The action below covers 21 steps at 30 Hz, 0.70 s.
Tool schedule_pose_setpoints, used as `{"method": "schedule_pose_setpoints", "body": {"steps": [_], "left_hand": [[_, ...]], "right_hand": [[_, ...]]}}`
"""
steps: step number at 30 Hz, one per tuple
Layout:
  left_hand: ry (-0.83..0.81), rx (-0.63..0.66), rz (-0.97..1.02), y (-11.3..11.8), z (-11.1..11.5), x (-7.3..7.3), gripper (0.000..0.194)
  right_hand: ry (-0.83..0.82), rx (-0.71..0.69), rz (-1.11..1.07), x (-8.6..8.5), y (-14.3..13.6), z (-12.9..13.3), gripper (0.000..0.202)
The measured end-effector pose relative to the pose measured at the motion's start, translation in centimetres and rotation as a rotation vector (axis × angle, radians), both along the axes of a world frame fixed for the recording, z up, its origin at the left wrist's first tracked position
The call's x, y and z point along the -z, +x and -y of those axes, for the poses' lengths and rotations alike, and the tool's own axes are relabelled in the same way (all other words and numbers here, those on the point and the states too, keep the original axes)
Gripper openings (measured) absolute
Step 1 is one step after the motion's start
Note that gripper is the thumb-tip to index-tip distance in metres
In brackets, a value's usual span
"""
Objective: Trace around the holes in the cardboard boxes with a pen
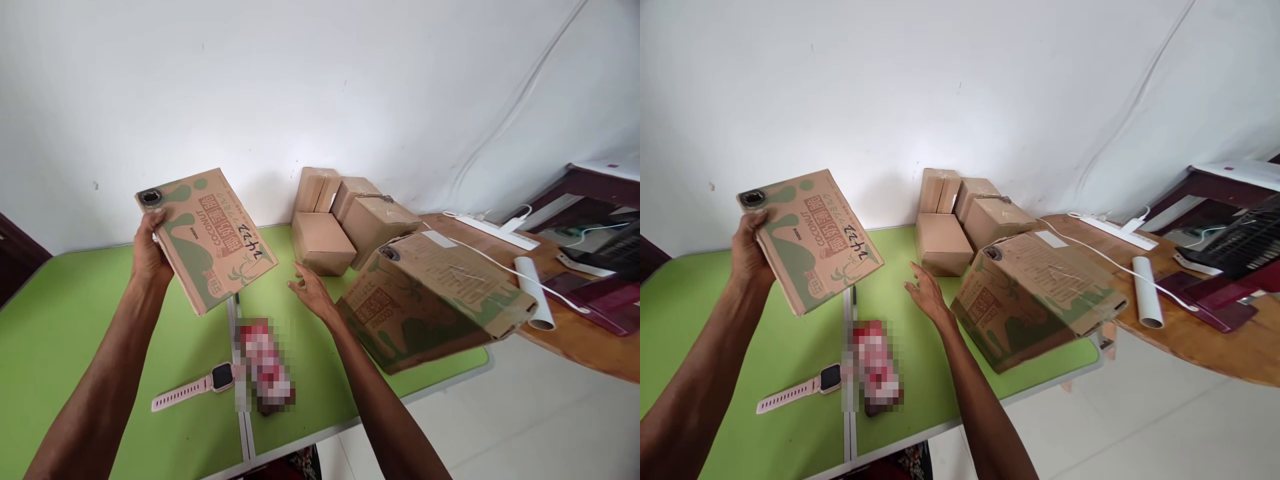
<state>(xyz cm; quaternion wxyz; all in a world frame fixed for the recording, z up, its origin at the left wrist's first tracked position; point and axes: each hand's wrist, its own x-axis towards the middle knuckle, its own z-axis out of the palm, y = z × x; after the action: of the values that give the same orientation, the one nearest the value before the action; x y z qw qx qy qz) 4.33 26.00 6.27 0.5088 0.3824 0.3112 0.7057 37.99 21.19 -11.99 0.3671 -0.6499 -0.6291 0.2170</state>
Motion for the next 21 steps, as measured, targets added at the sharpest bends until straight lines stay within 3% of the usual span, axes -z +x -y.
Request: {"method": "schedule_pose_setpoints", "body": {"steps": [7,14,21], "left_hand": [[-0.108,0.05,-0.008,2.7,0.3,0.9,0.048],[-0.17,0.089,-0.043,5.2,1.1,1.6,0.04],[-0.177,0.054,-0.081,5.5,1.6,0.7,0.046]], "right_hand": [[-0.013,0.104,0.005,0.9,2.3,0.5,0.043],[0.012,0.033,0.022,3.1,0.4,5.6,0.037],[0.11,0.025,0.006,3.8,0.1,10.4,0.03]]}}
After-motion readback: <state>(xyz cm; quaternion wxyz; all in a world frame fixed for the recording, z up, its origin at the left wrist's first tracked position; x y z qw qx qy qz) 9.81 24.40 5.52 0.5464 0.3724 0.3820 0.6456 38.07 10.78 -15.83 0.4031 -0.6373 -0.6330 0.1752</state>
